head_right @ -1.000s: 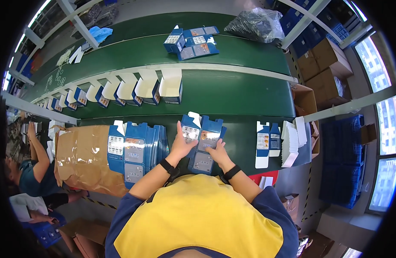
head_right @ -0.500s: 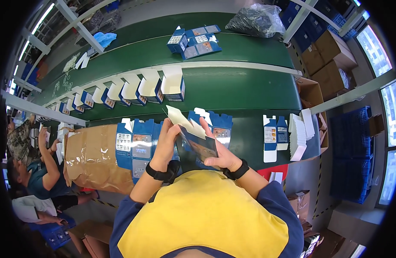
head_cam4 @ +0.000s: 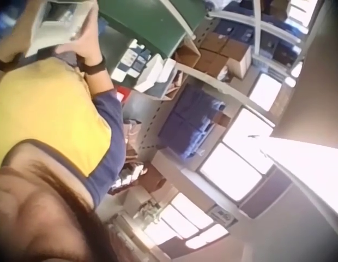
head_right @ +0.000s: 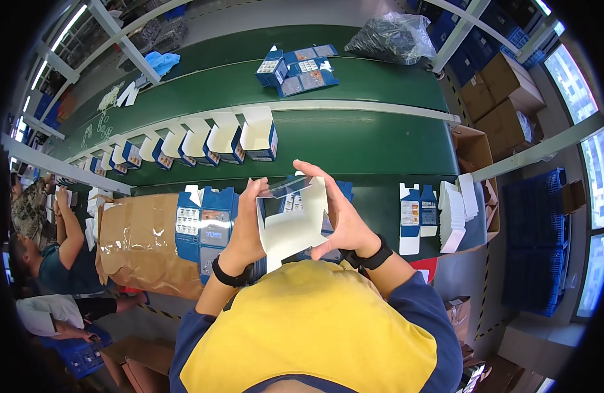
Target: Assembling and inspecting blue cardboard boxes on an assembly line.
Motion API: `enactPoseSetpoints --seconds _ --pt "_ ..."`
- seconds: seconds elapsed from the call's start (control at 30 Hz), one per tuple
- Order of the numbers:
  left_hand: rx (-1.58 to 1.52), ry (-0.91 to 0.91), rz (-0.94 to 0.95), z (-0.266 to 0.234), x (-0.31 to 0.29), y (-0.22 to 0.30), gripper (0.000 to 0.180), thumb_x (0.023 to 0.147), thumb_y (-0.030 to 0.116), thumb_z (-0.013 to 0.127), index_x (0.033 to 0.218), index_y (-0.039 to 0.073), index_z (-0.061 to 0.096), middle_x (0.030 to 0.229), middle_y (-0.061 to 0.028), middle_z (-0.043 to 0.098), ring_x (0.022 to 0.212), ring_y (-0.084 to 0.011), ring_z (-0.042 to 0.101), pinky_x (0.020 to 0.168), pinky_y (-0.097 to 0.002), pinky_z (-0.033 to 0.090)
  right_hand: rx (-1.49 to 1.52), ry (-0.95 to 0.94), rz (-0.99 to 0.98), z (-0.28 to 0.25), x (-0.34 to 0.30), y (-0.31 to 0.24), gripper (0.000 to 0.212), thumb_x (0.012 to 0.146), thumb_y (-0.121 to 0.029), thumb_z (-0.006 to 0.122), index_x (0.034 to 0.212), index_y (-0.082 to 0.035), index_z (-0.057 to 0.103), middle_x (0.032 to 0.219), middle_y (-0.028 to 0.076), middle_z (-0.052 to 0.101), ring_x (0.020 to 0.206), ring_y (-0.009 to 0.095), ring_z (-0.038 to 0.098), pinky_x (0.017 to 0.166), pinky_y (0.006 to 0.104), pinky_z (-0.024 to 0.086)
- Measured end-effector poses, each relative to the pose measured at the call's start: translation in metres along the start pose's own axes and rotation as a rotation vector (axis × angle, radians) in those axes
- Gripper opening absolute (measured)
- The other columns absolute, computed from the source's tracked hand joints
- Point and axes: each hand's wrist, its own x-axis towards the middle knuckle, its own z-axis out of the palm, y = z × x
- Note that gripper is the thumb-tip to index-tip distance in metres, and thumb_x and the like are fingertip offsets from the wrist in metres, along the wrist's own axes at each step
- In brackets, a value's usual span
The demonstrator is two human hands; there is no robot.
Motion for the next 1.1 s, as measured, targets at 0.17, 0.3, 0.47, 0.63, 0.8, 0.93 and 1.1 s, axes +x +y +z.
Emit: enactPoseSetpoints --seconds 0.17,0.3,0.47,0.63,0.8,0.93,1.1 --pt "0.005 0.055 0.091 0.002 0.002 0.006 0.087 0.062 0.007 0.076 0.135 0.012 0.029 0.127 -0.0226 0.038 0.117 -0.0412 0.042 0.105 -0.0537 0.026 -0.113 0.164 0.118 0.010 0.000 0.000 0.097 0.066 -0.040 0.080 0.140 -0.005 0.028 0.141 0.017 0.032 0.132 0.026 0.029 0.108 0.0383 0.022" --pt "0.014 0.049 0.206 0.006 0.000 0.006 0.085 0.061 0.008 0.077 0.133 0.022 0.033 0.126 -0.0232 0.038 0.115 -0.0417 0.043 0.103 -0.0515 0.030 0.027 0.257 0.068 0.015 0.006 -0.006 0.070 0.081 -0.018 0.067 0.139 -0.005 0.030 0.136 0.016 0.040 0.129 0.025 0.035 0.106 0.0372 0.026" --pt "-0.021 -0.011 0.158 -0.005 0.006 0.015 0.082 0.061 0.011 0.079 0.130 0.025 0.037 0.126 -0.0232 0.038 0.114 -0.0409 0.044 0.097 -0.0494 0.037 0.314 0.134 0.050 0.006 0.005 -0.006 0.066 0.083 -0.012 0.062 0.140 -0.007 0.030 0.136 0.016 0.040 0.126 0.026 0.038 0.103 0.0383 0.030" --pt "-0.135 -0.012 0.034 -0.007 0.009 0.012 0.092 0.057 0.018 0.086 0.132 0.025 0.034 0.127 -0.0214 0.040 0.113 -0.0354 0.047 0.092 -0.0426 0.043 -0.195 -0.028 -0.084 -0.008 0.004 0.011 0.059 0.083 -0.010 0.062 0.137 -0.010 0.039 0.140 0.018 0.037 0.126 0.028 0.040 0.101 0.0383 0.035" --pt "-0.304 -0.006 -0.134 -0.008 0.009 0.011 0.086 0.059 0.012 0.081 0.130 0.024 0.036 0.125 -0.0222 0.039 0.111 -0.0388 0.048 0.096 -0.0520 0.038 -0.489 0.033 -0.245 -0.002 0.009 0.004 0.046 0.081 -0.008 0.064 0.126 -0.010 0.054 0.139 0.018 0.039 0.117 0.029 0.050 0.095 0.0351 0.041" --pt "-0.035 -0.003 0.251 -0.014 0.013 0.000 0.089 0.058 0.014 0.082 0.132 0.023 0.034 0.124 -0.0222 0.040 0.110 -0.0409 0.047 0.099 -0.0558 0.033 -0.416 0.192 -0.071 0.016 0.015 -0.002 0.045 0.076 -0.011 0.070 0.120 -0.009 0.058 0.129 0.016 0.051 0.107 0.027 0.057 0.089 0.0330 0.045" --pt "-0.001 -0.063 0.251 -0.016 0.014 0.000 0.090 0.058 0.016 0.082 0.134 0.023 0.033 0.123 -0.0210 0.040 0.110 -0.0418 0.047 0.102 -0.0579 0.029 -0.527 0.067 0.079 0.010 0.018 -0.001 0.048 0.072 -0.016 0.074 0.117 -0.009 0.061 0.117 0.013 0.060 0.101 0.026 0.060 0.085 0.0327 0.047"
